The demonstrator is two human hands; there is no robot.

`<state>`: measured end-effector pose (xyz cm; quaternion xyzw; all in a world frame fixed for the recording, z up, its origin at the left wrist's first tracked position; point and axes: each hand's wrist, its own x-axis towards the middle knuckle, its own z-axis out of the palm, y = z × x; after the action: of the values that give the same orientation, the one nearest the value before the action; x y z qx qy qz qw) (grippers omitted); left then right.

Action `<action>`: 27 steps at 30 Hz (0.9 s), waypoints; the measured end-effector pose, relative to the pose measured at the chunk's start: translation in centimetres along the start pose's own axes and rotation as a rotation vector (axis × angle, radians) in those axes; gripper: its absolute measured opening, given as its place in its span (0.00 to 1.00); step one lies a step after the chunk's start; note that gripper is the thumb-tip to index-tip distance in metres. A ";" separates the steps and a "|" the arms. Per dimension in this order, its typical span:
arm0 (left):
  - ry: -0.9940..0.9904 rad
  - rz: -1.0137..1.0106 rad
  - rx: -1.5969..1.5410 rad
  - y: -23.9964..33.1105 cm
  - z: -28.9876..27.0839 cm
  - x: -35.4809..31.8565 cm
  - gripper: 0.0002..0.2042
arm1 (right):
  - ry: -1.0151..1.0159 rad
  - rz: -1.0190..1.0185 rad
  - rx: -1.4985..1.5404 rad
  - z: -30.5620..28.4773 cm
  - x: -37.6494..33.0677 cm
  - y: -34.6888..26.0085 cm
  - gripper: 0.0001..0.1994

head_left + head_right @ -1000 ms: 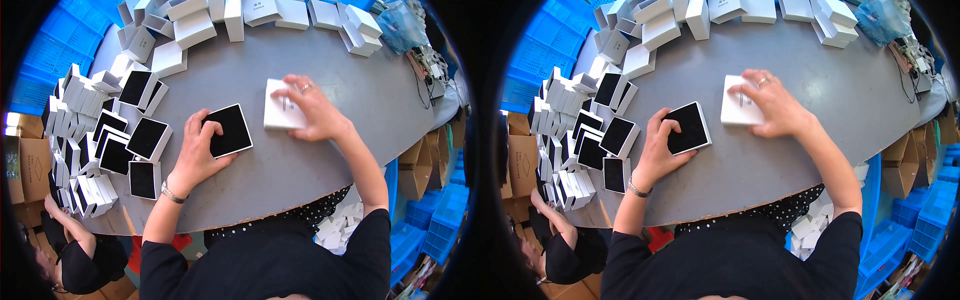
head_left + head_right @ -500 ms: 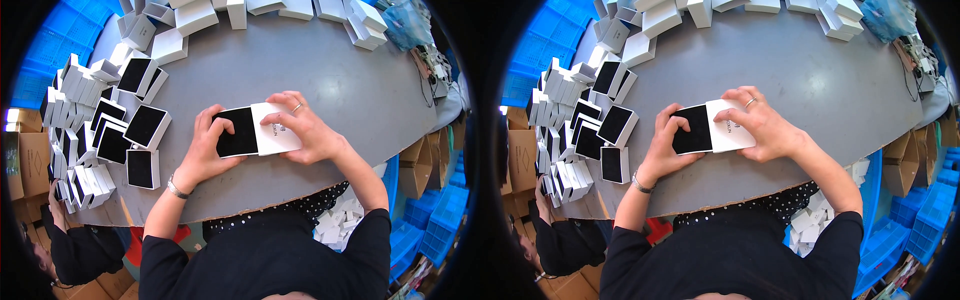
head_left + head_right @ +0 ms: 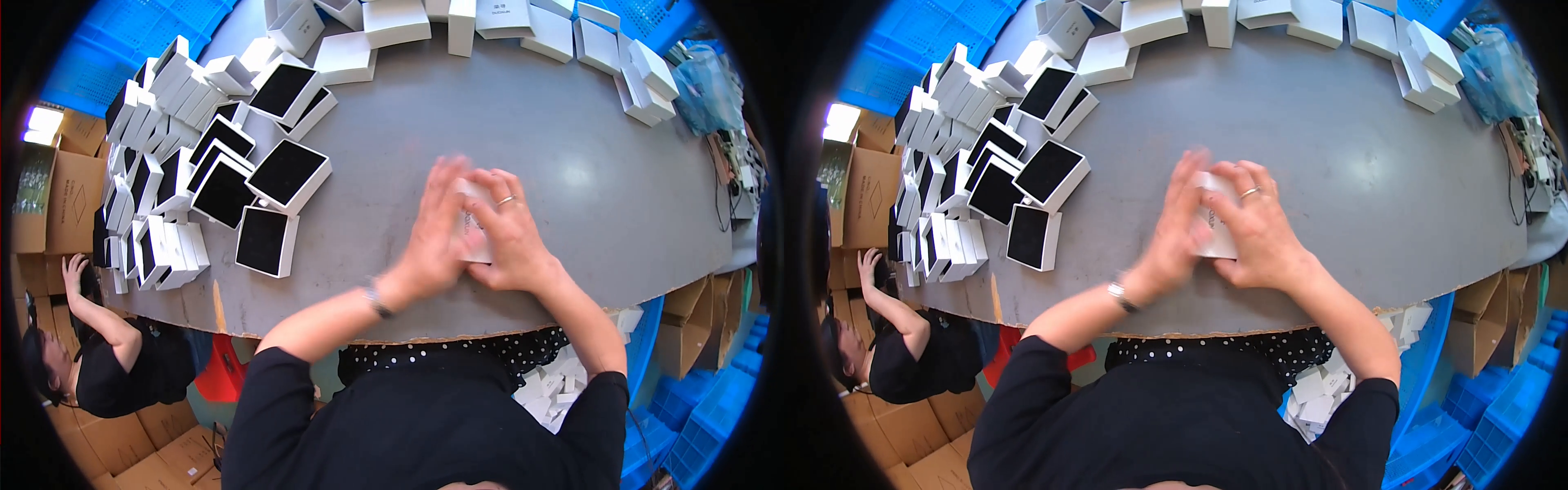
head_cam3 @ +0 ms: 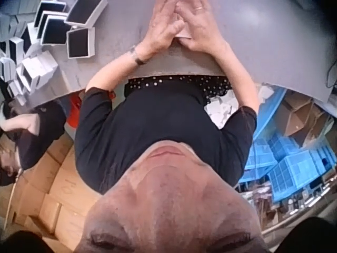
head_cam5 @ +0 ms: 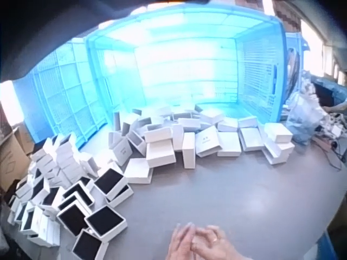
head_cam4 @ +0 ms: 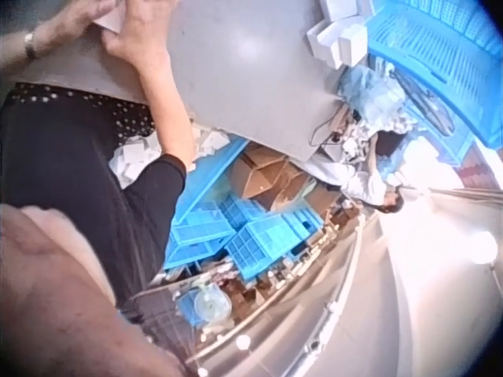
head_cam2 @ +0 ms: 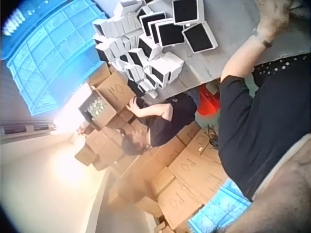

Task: Assembling and organizing small white boxes with black inserts at a packaging workstation.

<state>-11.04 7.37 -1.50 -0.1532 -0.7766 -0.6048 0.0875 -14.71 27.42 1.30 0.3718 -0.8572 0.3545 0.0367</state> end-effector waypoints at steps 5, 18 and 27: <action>-0.100 0.014 0.011 1.5 -2.4 0.0 0.46 | -0.191 -0.052 -0.007 -1.2 -0.6 -0.7 0.42; -0.052 -0.145 1.130 2.7 -10.5 0.4 0.40 | 0.275 -0.158 -0.597 -4.8 19.8 11.4 0.45; -0.191 -0.173 0.843 2.9 -8.9 -2.3 0.46 | 0.043 -0.060 -0.075 -4.7 13.1 11.2 0.39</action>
<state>-8.30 -0.93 2.61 -0.0936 -0.9700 -0.2234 0.0191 -32.48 27.69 2.58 0.3882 -0.8572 0.3288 0.0796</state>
